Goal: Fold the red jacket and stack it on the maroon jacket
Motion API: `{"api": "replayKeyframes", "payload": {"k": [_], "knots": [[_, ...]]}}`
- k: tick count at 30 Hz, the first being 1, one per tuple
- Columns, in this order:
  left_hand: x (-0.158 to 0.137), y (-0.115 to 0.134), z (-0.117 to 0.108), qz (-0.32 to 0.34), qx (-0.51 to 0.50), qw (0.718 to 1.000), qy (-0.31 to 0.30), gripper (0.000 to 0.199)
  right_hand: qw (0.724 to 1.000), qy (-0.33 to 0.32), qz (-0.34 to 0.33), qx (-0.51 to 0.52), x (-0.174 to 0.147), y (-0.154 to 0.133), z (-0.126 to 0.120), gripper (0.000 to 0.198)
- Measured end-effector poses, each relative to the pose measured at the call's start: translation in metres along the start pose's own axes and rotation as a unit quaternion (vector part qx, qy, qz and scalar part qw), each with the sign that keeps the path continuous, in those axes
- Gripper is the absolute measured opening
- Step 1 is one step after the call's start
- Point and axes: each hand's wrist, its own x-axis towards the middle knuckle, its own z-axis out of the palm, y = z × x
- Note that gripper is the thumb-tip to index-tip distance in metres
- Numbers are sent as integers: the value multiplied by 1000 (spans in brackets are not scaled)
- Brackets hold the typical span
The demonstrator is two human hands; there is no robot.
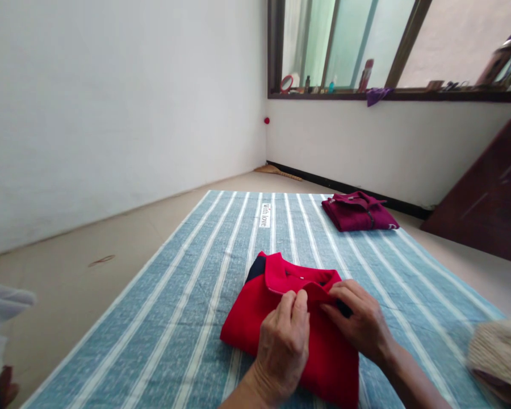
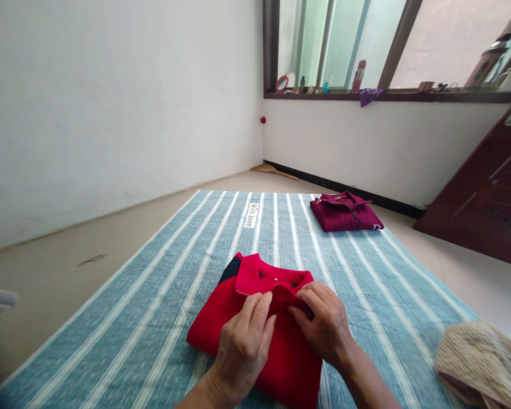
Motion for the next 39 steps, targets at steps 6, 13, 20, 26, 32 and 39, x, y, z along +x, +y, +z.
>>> {"api": "replayKeyframes", "payload": {"k": [6, 13, 20, 26, 32, 39], "knots": [[7, -5, 7, 7, -11, 1000, 6, 42, 998, 11, -44, -38, 2, -2, 4, 16], [12, -2, 9, -25, -34, 998, -47, 26, 993, 24, -93, -64, -12, -3, 6, 23], [12, 0, 8, -19, -28, 999, -31, 29, 997, -37, -68, -24, -14, -2, 3, 21], [9, -1, 8, 3, -44, 998, -41, 31, 988, -118, 3, 98, 12, -1, -30, 10], [7, -3, 7, 10, -39, 997, -62, 32, 971, -232, 46, 27, 41, 14, -34, 15], [6, -4, 1, 14, -72, 993, -87, 27, 948, -299, 99, -46, 48, 22, -29, 10]]}}
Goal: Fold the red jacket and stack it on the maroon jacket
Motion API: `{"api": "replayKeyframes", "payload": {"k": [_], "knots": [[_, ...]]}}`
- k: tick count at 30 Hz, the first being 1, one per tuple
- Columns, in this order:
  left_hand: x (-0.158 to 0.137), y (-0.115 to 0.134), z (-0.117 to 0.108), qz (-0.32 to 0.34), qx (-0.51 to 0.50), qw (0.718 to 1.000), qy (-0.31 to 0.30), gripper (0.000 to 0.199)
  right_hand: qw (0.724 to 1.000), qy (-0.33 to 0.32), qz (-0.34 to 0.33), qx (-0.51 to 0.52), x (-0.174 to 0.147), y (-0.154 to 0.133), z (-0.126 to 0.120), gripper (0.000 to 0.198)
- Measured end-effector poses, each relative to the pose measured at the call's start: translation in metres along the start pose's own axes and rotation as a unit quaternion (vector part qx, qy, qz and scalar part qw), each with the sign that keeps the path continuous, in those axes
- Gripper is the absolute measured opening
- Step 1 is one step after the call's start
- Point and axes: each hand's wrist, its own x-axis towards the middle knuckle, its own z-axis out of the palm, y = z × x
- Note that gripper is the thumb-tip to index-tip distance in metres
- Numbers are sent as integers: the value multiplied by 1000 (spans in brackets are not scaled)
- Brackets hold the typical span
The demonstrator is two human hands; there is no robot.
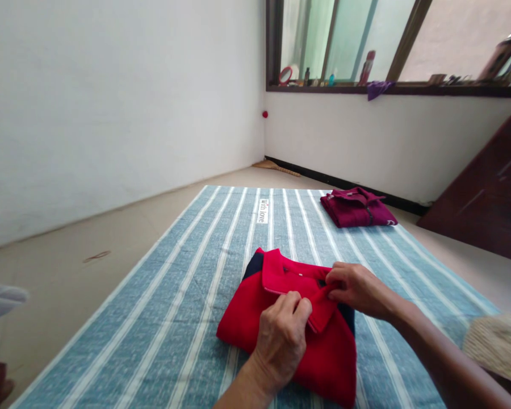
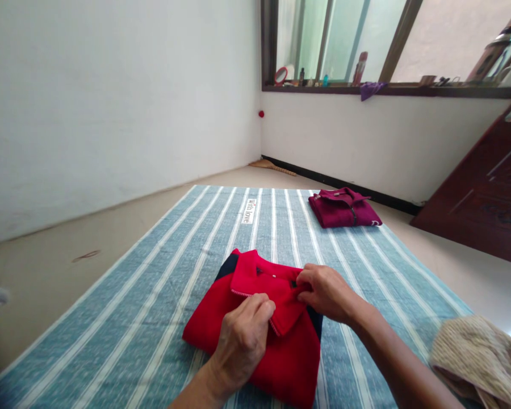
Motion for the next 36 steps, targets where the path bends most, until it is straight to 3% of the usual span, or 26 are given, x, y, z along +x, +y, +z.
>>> {"api": "replayKeyframes", "payload": {"k": [6, 11, 15, 18, 22, 28, 36], "knots": [[2, 4, -8, -23, -84, 996, -15, 16, 999, 12, 26, 26, 1, 4, 2, 8], [1, 7, -4, -47, -62, 997, -3, 6, 999, 34, 1, -9, -4, -2, 3, 7], [-3, 3, 4, -33, -44, 998, 21, 8, 987, 147, -56, -26, -17, -21, 15, 14], [-8, 2, 7, -11, -23, 997, 73, 16, 962, 252, -100, -25, -25, -34, 41, 15], [-14, 5, 2, -8, 23, 994, 103, 22, 939, 335, -65, -47, -29, -39, 77, 18], [-18, 2, -24, -48, 76, 988, 126, 21, 936, 344, -60, -46, -30, -40, 85, 18], [-21, -40, -26, -28, -24, 999, 15, 27, 944, 321, -39, -68, -32, -44, 88, 18]]}}
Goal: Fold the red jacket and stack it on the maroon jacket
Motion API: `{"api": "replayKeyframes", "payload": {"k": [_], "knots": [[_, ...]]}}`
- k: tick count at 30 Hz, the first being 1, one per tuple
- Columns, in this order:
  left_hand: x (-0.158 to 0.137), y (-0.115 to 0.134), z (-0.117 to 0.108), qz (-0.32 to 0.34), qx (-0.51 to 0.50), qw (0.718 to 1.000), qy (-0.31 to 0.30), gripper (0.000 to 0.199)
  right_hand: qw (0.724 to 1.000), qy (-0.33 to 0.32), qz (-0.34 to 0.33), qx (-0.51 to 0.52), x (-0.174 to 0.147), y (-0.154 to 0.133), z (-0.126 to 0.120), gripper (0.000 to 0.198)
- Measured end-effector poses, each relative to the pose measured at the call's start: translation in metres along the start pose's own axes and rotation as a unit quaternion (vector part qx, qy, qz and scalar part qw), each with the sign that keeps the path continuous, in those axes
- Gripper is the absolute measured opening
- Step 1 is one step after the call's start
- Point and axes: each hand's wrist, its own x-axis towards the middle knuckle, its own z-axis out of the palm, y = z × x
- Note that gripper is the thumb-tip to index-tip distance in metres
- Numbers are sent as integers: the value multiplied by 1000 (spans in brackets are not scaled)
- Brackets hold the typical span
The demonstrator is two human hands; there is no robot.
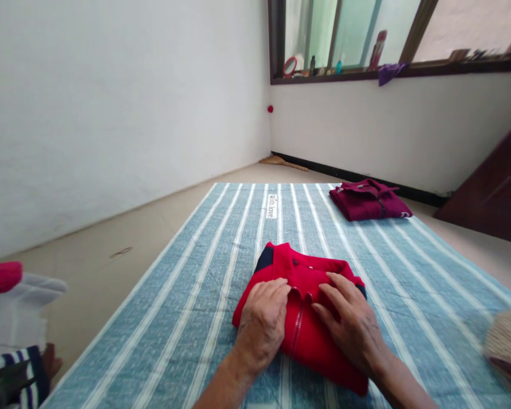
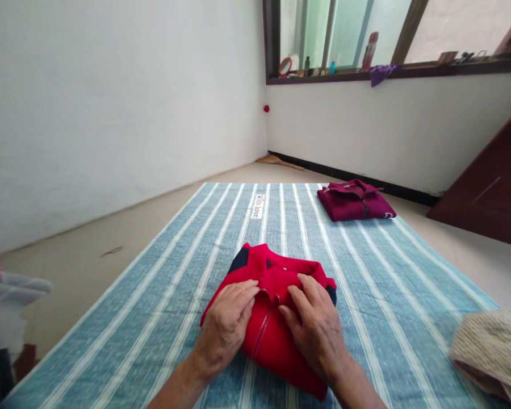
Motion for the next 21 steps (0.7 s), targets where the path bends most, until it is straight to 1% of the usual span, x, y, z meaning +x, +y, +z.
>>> {"api": "replayKeyframes", "payload": {"k": [2, 5, 8, 12, 15, 18, 21], "knots": [[1, -5, 1, 3, -21, 1000, -16, 29, 1000, -4, 8, -4, -1, 0, 2, 19], [2, -7, 2, 1, -25, 999, -42, 30, 1000, -6, 22, -3, -1, 1, 6, 19], [1, -5, 3, -1, -21, 999, -44, 31, 1000, -7, 29, 2, -3, 2, 10, 20], [-2, -5, 3, 12, -26, 999, -27, 32, 1000, 3, 26, 4, -4, 2, 11, 20], [-1, -6, 0, 27, -30, 999, 5, 30, 1000, 10, 24, 8, -3, 2, 7, 21], [3, -7, -4, 37, -23, 998, 36, 29, 999, 24, 21, 22, -2, 0, 1, 22], [9, -8, -8, 42, -14, 998, 45, 27, 998, 46, 9, 35, -1, -4, -5, 18]]}}
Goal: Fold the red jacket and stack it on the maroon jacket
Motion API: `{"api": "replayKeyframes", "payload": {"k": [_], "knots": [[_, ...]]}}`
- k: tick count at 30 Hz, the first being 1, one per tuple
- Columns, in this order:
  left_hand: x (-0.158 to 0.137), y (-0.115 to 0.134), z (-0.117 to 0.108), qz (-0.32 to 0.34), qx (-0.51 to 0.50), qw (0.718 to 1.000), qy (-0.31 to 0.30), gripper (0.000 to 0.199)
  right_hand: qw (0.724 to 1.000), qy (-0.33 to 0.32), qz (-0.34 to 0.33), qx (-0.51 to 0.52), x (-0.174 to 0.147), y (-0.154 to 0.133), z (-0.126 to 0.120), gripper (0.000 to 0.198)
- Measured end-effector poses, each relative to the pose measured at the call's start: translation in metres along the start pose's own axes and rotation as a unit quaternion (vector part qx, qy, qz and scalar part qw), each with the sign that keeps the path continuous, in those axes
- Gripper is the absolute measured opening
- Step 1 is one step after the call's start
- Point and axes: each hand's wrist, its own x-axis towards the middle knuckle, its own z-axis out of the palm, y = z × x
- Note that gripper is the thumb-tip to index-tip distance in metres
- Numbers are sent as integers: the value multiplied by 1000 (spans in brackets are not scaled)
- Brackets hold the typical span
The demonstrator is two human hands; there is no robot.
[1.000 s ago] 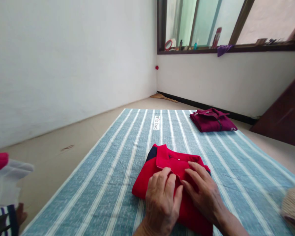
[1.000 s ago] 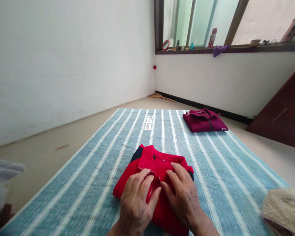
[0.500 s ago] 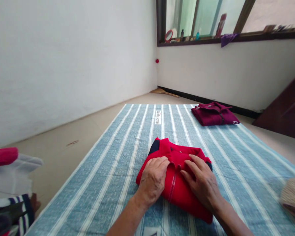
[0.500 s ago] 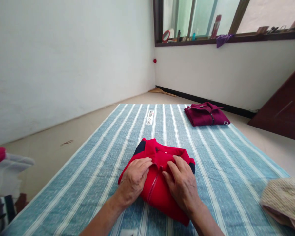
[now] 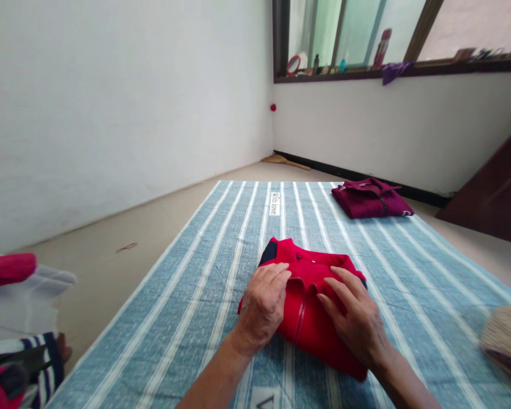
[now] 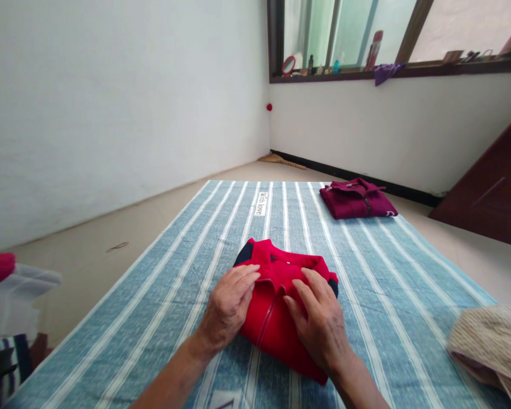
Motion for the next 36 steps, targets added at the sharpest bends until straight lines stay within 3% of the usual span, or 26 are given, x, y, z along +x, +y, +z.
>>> {"api": "replayKeyframes", "payload": {"k": [11, 19, 25, 29, 31, 33, 36], "knots": [[-12, -2, 11, -37, 18, 995, -89, 29, 1000, 12, 6, 25, -19, -11, 6, 22], [-7, -10, 7, -10, -14, 1000, -9, 26, 997, 22, 30, 69, -16, -10, 2, 21], [1, -20, 0, -41, -26, 998, 28, 21, 994, 21, 54, 97, -13, -3, -2, 19], [6, -40, 0, -124, -5, 991, 48, 21, 993, 60, 84, 54, -13, 5, 0, 15], [8, -52, 1, -201, -5, 979, 35, 25, 989, 74, 123, 22, -14, 8, 2, 29], [10, -62, 2, -310, -22, 951, -8, 32, 983, 74, 167, 0, -17, 12, 3, 48], [13, -71, 1, -450, -90, 884, -91, 50, 971, 63, 231, -28, -23, 17, 4, 72]]}}
